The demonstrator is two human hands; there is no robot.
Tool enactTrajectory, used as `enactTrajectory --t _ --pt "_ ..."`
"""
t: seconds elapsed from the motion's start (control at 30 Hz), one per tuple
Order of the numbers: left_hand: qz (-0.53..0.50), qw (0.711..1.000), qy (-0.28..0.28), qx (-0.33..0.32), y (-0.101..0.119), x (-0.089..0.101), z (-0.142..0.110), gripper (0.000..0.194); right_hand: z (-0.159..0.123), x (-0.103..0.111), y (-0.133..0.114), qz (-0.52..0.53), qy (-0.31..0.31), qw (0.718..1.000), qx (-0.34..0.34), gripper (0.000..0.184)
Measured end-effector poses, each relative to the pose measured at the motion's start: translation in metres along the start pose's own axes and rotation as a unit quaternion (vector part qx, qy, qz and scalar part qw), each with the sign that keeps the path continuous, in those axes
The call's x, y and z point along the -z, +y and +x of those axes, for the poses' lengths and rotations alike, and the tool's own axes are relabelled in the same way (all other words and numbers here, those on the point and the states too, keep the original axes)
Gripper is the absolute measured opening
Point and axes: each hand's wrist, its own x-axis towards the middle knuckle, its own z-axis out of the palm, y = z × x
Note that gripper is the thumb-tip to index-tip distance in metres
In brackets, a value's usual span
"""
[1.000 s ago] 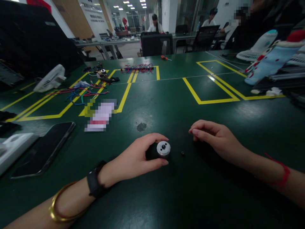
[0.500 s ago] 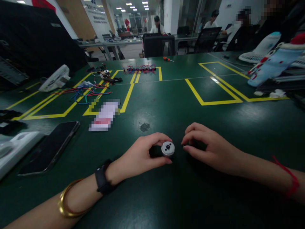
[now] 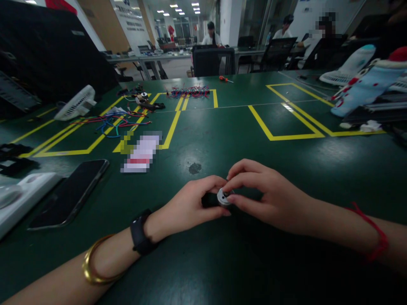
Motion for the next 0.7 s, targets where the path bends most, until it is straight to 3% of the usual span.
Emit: enactTrajectory --t 0.13,0.4,0.7 --pt "-0.011 1.000 0.004 -0.003 0.001 0.000 0.000 0.034 -0.009 0.008 0.007 0.024 0.037 0.998 -0.044 0.008" --pt "-0.022 1.000 -0.008 0.004 0.001 0.001 0.000 0.036 -0.038 0.009 0.042 0.088 0.060 0.977 -0.185 0.019" --pt "-0.012 1.000 -0.006 0.000 0.000 0.002 -0.001 0.038 -0.044 0.009 0.043 0.146 0.073 0.963 -0.214 0.022"
